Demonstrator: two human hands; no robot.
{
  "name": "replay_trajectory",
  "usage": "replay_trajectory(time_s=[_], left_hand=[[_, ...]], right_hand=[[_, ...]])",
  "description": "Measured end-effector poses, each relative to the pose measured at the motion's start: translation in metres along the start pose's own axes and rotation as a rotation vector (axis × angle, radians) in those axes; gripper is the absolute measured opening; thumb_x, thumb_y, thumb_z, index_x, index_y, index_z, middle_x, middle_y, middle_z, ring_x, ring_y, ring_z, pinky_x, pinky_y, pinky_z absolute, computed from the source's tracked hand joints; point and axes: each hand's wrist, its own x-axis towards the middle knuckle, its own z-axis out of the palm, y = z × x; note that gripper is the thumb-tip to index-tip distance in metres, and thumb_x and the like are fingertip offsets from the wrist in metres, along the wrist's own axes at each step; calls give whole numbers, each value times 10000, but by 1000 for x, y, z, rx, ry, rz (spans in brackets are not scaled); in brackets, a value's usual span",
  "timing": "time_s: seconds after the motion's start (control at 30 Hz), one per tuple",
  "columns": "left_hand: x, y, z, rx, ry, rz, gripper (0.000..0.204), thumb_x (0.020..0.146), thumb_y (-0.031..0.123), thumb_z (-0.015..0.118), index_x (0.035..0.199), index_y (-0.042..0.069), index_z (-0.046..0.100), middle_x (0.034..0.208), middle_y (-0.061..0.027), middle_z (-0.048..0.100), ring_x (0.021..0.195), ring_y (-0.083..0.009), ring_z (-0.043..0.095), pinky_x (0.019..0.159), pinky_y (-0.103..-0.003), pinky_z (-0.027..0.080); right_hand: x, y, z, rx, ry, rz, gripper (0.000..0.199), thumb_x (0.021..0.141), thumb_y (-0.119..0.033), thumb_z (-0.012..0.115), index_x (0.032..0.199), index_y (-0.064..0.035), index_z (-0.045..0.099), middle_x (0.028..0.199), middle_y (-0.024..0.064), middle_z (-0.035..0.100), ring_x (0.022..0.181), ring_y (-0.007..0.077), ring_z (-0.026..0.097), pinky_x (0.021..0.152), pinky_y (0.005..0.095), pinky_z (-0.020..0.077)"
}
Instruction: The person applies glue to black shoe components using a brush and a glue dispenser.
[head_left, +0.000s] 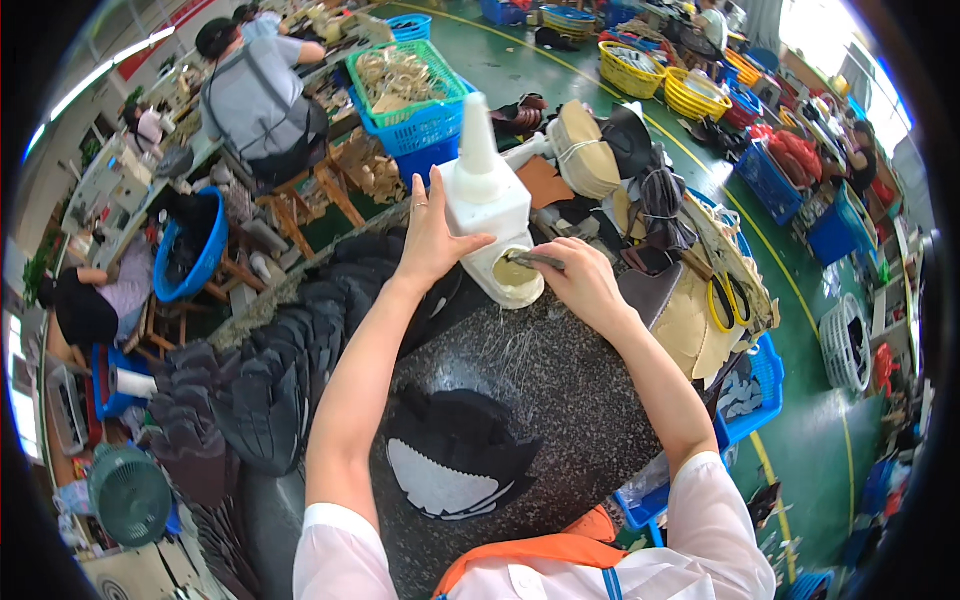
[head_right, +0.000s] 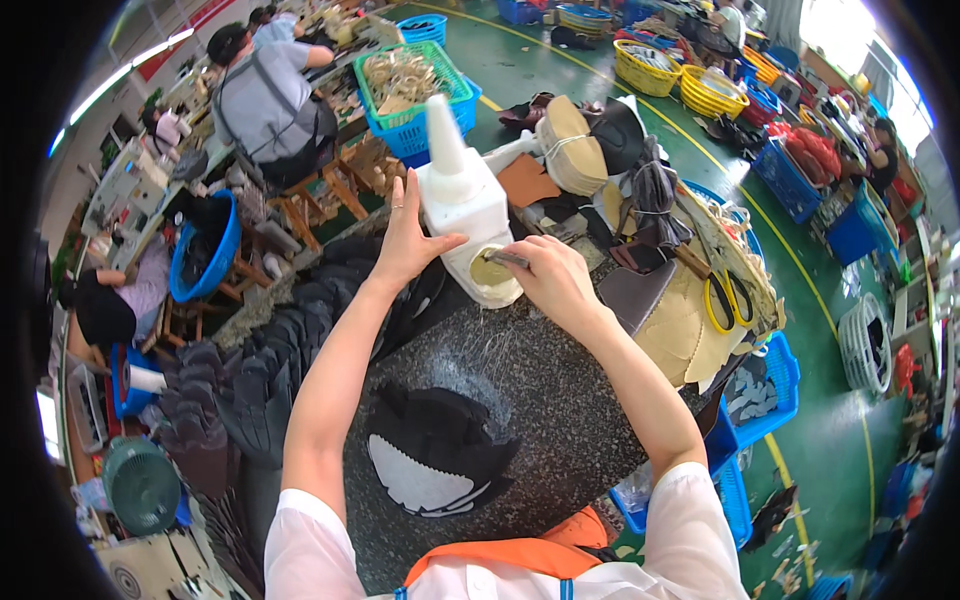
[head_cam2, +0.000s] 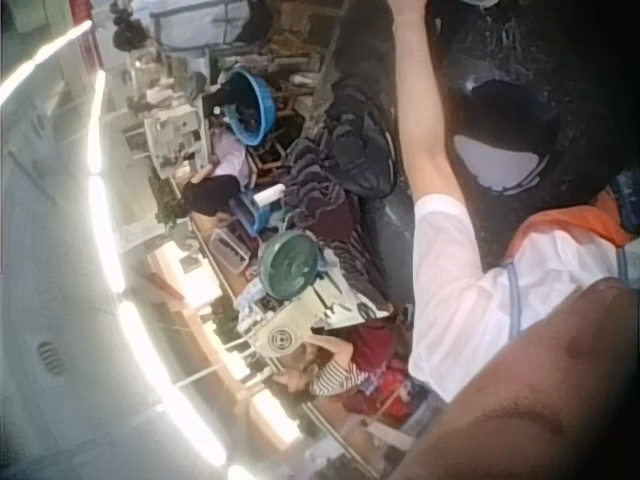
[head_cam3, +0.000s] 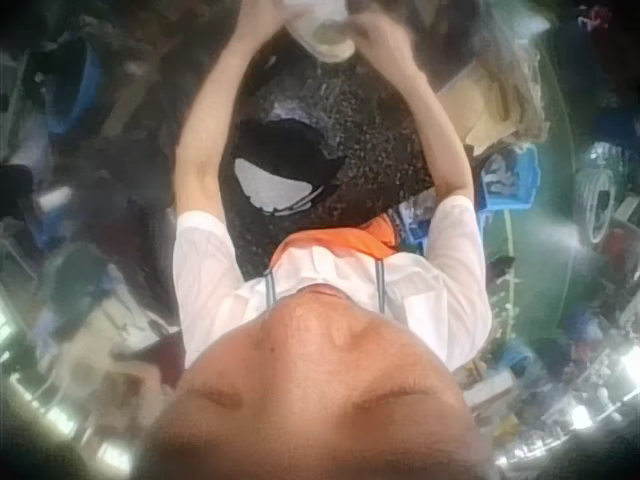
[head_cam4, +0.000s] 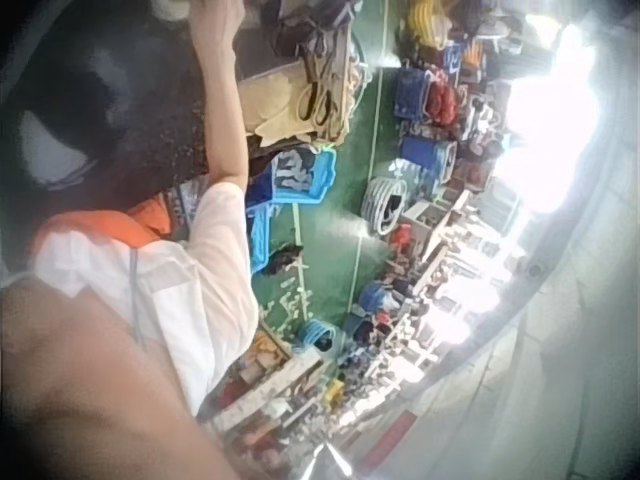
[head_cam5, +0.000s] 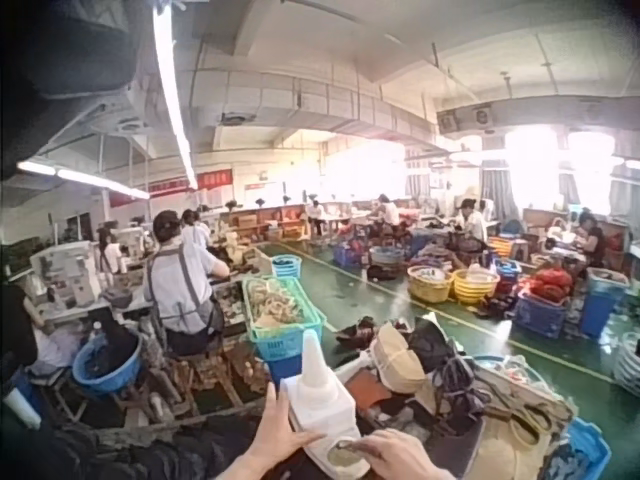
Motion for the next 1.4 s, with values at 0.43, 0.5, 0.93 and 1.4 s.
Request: replay_trajectory(time_s=[0.43,0.5,0.93,1.4], left_hand=[[-330,175,-75,159,-377,-117,721,677,298,872,1335,177,602,1517,-177,366,1397,-480,327,1096,-688,301],[-336,177,-73,201,-254,-109,629,694,246,853,1279,162,641,1464,-129,458,1367,-424,405,1106,-649,326],[-355,174,-61,251,-130,-75,461,722,114,809,1156,103,653,1281,-121,571,1234,-355,546,1100,-605,376],[-337,179,-90,111,-135,-223,383,688,0,784,1022,16,597,1170,-173,607,1186,-380,589,1056,-541,467]], right_hand=[[-28,-5,5,-59,145,-93,301,882,-70,666,1183,-86,663,1018,144,685,913,352,675,775,397,532],[-35,-13,3,-83,185,-18,293,910,-82,649,1202,-69,648,1045,149,692,954,343,680,812,401,531],[-45,-149,75,323,-560,-600,222,811,-78,691,1031,-62,713,954,129,667,911,322,672,786,410,548],[-147,-84,-8,221,-40,212,359,871,47,623,1222,-29,635,1133,176,699,1034,273,698,912,332,545]])
